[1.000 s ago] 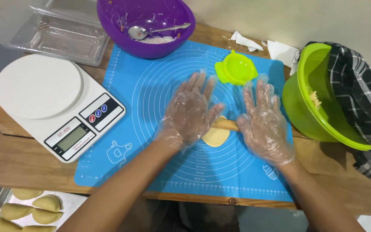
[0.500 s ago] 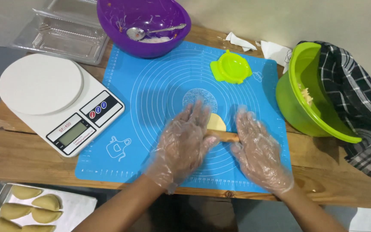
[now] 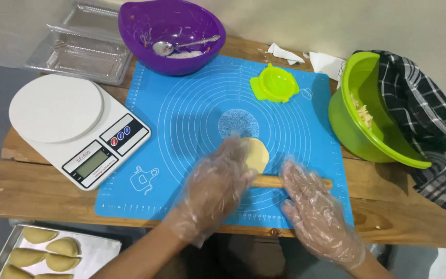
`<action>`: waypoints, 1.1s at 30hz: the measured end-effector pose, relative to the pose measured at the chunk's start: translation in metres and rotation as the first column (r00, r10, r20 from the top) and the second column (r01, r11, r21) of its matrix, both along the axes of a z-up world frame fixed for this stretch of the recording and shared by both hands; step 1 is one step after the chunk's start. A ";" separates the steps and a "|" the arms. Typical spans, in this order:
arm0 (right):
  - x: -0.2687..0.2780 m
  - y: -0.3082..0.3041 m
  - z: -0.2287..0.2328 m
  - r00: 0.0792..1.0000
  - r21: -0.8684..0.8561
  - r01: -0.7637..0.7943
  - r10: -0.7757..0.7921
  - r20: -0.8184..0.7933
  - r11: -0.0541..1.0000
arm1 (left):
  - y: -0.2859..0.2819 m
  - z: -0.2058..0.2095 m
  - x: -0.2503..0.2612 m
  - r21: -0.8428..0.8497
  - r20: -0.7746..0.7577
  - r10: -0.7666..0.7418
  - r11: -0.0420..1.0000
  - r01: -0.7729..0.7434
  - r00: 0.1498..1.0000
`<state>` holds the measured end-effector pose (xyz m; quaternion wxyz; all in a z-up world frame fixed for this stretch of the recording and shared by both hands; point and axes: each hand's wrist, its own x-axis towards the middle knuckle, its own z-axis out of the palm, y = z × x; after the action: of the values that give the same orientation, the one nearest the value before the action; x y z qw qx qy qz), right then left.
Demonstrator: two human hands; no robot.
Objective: Weighing small portions of dough on a scale and rolling them flat with a rolling pin
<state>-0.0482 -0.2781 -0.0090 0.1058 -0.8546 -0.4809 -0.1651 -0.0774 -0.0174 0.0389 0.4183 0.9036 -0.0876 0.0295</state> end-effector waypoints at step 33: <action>0.059 0.021 0.005 0.986 -0.087 0.161 -0.156 0.065 0.983 | -0.001 -0.024 0.066 0.435 -0.138 -0.075 0.891 0.129 0.988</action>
<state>0.0108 -0.2573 -0.0042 0.0389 -0.8889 -0.4212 -0.1757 -0.0114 -0.0182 0.0151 0.2074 0.9692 -0.1147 -0.0666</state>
